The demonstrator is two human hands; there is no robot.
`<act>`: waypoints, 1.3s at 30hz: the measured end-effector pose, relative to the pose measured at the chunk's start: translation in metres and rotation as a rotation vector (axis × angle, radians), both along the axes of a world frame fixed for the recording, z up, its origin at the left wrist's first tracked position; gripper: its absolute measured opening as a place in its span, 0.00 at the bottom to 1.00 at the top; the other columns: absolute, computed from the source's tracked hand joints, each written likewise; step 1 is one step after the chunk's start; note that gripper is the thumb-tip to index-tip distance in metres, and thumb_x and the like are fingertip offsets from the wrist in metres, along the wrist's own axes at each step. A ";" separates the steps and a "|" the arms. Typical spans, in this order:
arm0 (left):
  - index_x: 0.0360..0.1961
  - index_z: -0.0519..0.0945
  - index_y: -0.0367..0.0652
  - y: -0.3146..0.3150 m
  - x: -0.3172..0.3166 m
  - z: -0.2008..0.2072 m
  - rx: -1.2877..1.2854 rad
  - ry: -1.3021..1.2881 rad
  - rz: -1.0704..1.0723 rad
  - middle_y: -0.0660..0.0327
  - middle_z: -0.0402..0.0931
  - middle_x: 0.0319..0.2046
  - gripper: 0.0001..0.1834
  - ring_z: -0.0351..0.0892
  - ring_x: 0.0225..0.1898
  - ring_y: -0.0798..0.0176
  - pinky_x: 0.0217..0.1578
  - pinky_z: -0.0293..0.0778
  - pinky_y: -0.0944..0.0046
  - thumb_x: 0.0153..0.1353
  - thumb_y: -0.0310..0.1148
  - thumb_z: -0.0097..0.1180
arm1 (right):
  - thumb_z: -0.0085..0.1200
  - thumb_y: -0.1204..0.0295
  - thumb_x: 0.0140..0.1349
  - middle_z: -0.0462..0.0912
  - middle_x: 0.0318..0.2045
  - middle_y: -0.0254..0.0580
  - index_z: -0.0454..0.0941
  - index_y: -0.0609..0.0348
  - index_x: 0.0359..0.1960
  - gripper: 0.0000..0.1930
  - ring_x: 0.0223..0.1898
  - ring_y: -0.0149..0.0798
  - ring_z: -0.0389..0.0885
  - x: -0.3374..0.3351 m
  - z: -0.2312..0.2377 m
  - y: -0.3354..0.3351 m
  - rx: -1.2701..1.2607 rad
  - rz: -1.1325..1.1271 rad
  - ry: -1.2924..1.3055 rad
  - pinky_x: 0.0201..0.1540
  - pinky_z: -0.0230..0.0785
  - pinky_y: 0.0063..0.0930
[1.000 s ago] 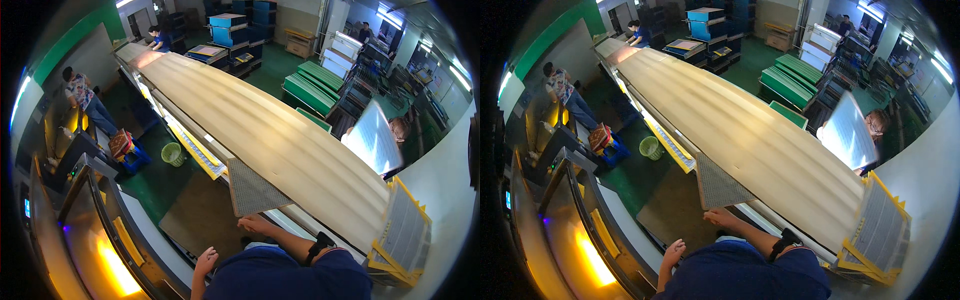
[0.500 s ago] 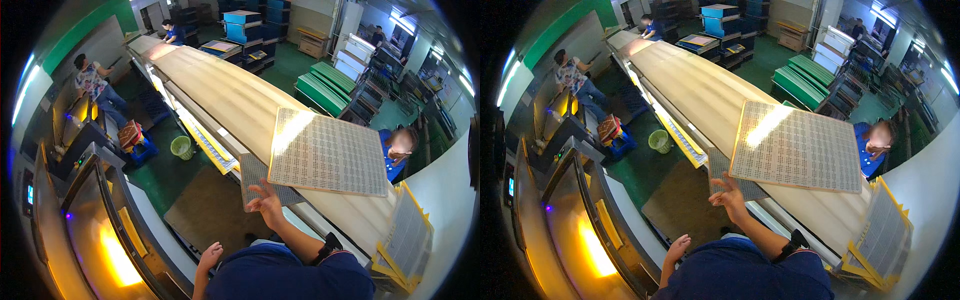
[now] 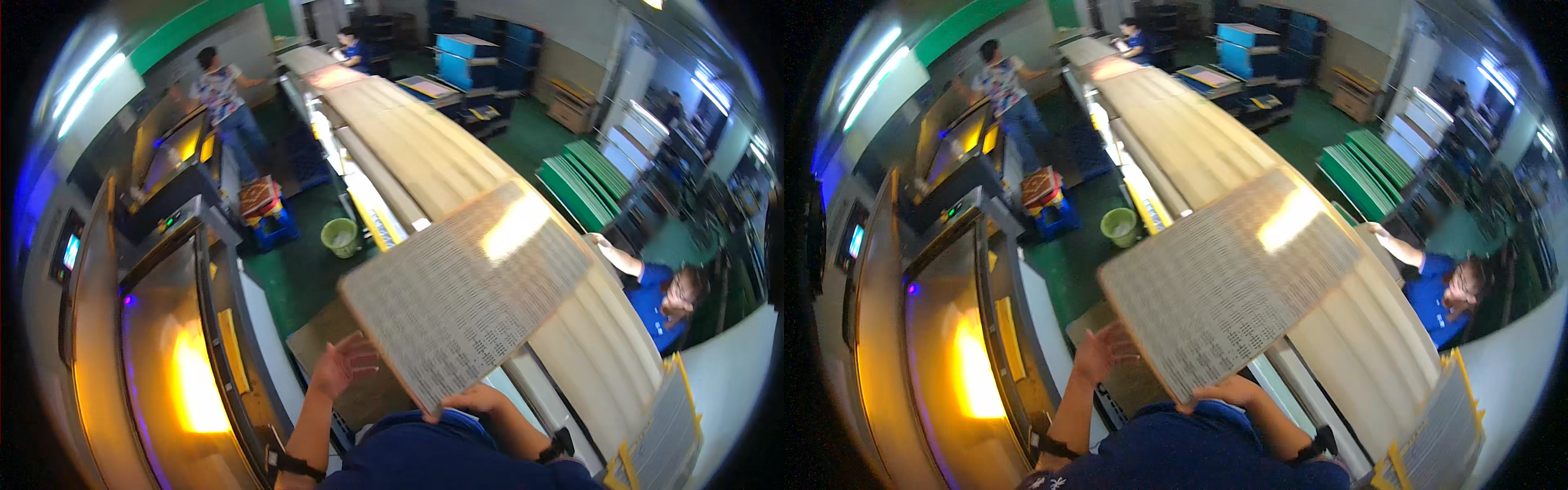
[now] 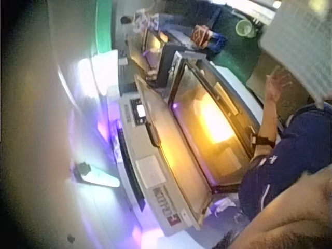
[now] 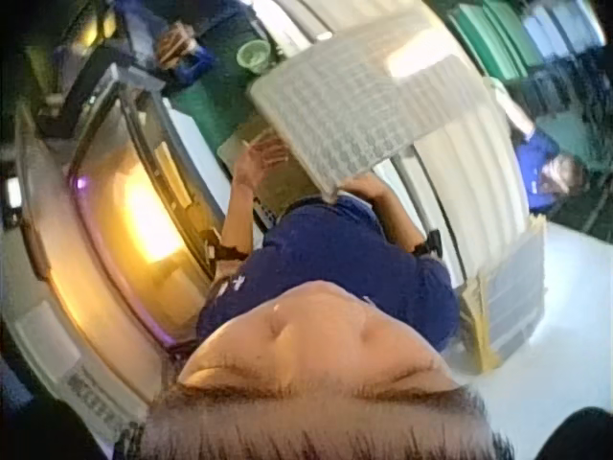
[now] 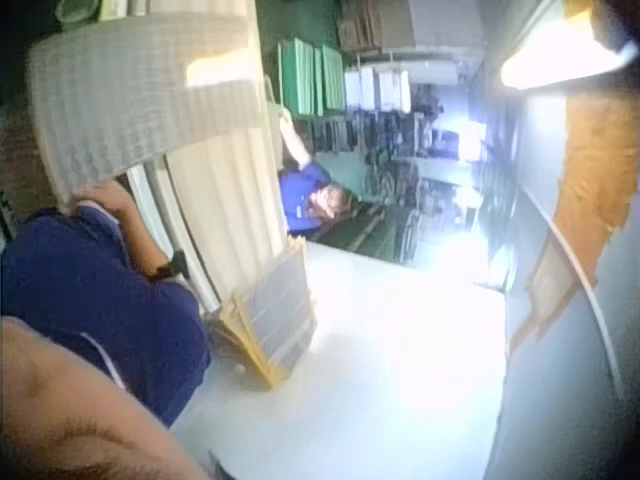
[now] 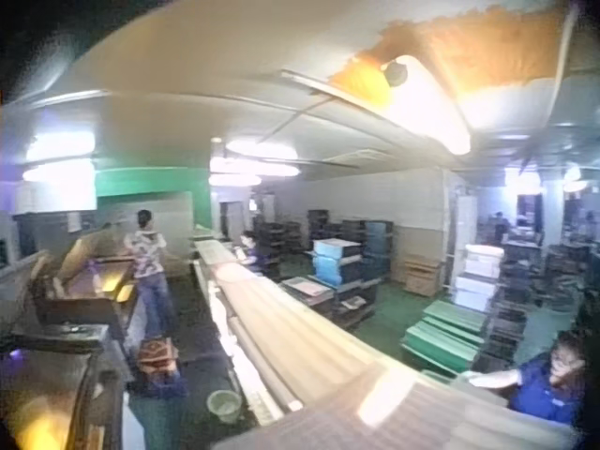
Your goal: Placing PCB boards into an LED exposure machine, closing the lid, and removing them after processing.
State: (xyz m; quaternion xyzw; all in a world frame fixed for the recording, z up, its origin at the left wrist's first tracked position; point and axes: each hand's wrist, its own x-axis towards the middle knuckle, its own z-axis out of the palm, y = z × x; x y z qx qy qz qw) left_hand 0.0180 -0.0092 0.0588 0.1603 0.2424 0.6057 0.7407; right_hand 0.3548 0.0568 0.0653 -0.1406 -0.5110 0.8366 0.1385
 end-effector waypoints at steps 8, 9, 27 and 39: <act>0.56 0.77 0.34 -0.069 -0.093 -0.032 -0.224 0.524 0.245 0.55 0.81 0.51 0.21 0.82 0.50 0.58 0.50 0.78 0.55 0.68 0.37 0.53 | 0.50 0.70 0.68 0.81 0.52 0.45 0.74 0.71 0.56 0.19 0.55 0.36 0.77 -0.030 -0.037 0.035 0.167 -0.068 -0.332 0.60 0.67 0.31; 0.52 0.79 0.34 -0.088 -0.090 -0.029 -0.248 0.618 0.364 0.56 0.83 0.48 0.16 0.83 0.47 0.60 0.47 0.79 0.58 0.66 0.29 0.55 | 0.48 0.71 0.69 0.80 0.53 0.43 0.74 0.70 0.56 0.19 0.54 0.35 0.76 -0.047 -0.051 0.041 0.223 -0.108 -0.287 0.60 0.67 0.30; 0.61 0.71 0.30 -0.465 -0.107 -0.068 -0.814 0.268 1.810 0.48 0.74 0.57 0.21 0.76 0.55 0.54 0.56 0.72 0.55 0.68 0.24 0.50 | 0.50 0.70 0.69 0.77 0.57 0.44 0.65 0.58 0.66 0.24 0.48 0.36 0.81 -0.454 -0.101 -0.095 0.401 0.764 -0.243 0.48 0.74 0.27; 0.74 0.55 0.70 -0.463 -0.179 -0.108 -1.943 1.522 0.624 0.63 0.41 0.77 0.39 0.37 0.76 0.41 0.65 0.32 0.18 0.65 0.68 0.39 | 0.53 0.74 0.65 0.73 0.61 0.52 0.67 0.62 0.64 0.25 0.63 0.49 0.71 -0.672 0.139 -0.205 1.051 0.444 0.754 0.67 0.59 0.41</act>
